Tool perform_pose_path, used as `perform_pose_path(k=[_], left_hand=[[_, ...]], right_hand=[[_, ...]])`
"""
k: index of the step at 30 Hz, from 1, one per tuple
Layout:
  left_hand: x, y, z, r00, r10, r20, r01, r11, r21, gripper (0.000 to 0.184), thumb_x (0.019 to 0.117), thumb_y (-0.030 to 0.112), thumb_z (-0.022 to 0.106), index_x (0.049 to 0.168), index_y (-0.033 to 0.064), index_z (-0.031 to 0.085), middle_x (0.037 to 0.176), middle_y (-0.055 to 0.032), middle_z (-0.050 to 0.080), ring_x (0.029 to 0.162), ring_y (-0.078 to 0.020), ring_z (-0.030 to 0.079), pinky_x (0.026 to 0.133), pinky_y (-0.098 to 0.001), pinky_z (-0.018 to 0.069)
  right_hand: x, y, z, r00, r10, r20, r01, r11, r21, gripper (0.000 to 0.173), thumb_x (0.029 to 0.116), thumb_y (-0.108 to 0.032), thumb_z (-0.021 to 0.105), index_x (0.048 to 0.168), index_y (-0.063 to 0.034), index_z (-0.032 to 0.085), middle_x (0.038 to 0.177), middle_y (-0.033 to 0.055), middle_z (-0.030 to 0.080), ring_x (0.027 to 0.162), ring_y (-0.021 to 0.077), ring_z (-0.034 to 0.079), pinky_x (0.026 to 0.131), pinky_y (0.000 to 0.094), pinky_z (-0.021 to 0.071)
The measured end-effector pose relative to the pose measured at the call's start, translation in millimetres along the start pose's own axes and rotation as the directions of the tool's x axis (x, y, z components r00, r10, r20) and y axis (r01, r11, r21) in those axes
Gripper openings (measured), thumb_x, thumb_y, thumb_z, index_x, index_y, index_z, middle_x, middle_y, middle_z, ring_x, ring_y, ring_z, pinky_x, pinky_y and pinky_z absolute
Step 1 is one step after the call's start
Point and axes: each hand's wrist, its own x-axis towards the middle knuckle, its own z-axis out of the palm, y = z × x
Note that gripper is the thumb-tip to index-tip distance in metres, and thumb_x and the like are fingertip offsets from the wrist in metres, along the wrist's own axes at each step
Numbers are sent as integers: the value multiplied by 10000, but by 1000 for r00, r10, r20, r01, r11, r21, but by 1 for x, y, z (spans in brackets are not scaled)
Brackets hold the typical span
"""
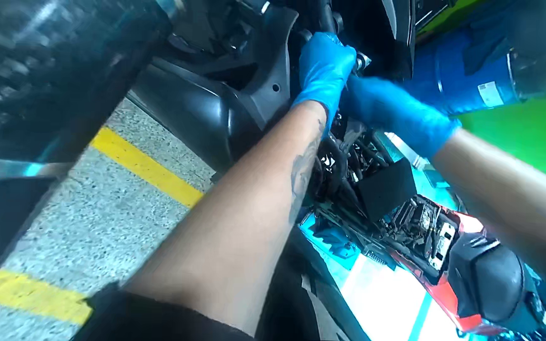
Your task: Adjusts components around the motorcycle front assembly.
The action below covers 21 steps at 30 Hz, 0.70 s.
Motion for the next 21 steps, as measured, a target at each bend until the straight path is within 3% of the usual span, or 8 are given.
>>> perform_pose_path(k=[1,3,6,8,10,13,18,21], left_hand=[[-3,-2,3,1000,0,5,0,1000,11,191,911,263,685,1025,120,739,1058,-85,721,1025,-225,683,862,-484,539],[-6,0,9,1000,5,-3,-5,1000,31,207,900,265,683,1031,112,731,1075,-97,718,1051,-241,682,875,-497,540],[0,0,2,1000,1,5,-1,1000,5,208,908,256,684,1052,114,730,1054,-96,719,1012,-245,689,857,-503,546],[-4,-4,6,1000,-20,22,21,1000,-10,175,906,251,676,1019,129,729,996,-79,719,938,-221,697,808,-479,555],[1,-3,2,1000,-4,-2,4,1000,-15,164,895,258,688,980,124,734,993,-79,720,962,-225,687,823,-487,540],[-7,-3,8,1000,13,15,-14,999,34,195,901,282,689,985,111,725,1045,-95,713,1031,-243,677,862,-506,533],[-4,-6,3,1000,5,25,-5,1000,8,149,894,239,685,965,112,719,974,-85,712,923,-226,690,796,-482,551],[-5,-4,4,1000,1,21,-2,1000,31,175,904,260,679,981,111,725,1023,-92,716,998,-239,681,843,-502,533]], right_hand=[[23,14,17,967,-60,-248,44,996,-72,390,1042,-148,521,1416,-37,517,1317,229,632,1222,419,618,963,614,485],[64,31,32,883,-78,-464,29,993,-111,393,991,-104,566,1376,-26,554,1229,244,669,1172,439,635,961,632,460],[39,13,38,943,-39,-331,58,997,48,387,1034,-238,528,1354,-22,495,1075,224,675,981,417,691,753,607,541],[27,12,42,990,-53,-134,76,981,178,428,1064,-297,504,1409,-56,423,1088,193,651,960,372,677,762,575,540],[51,23,30,960,-87,-266,92,996,6,347,1018,-204,559,1325,-44,539,1088,224,680,990,423,685,755,631,531],[71,34,37,871,-67,-487,23,995,-96,380,982,-125,603,1349,-32,565,1210,230,672,1153,426,642,966,616,469],[28,19,41,981,-121,-149,149,969,195,425,1088,-321,480,1411,-48,438,1105,212,659,976,383,681,785,585,539],[65,35,29,927,-108,-359,90,994,-67,340,1020,-173,553,1342,-65,549,1168,234,675,1089,446,669,817,633,530]])
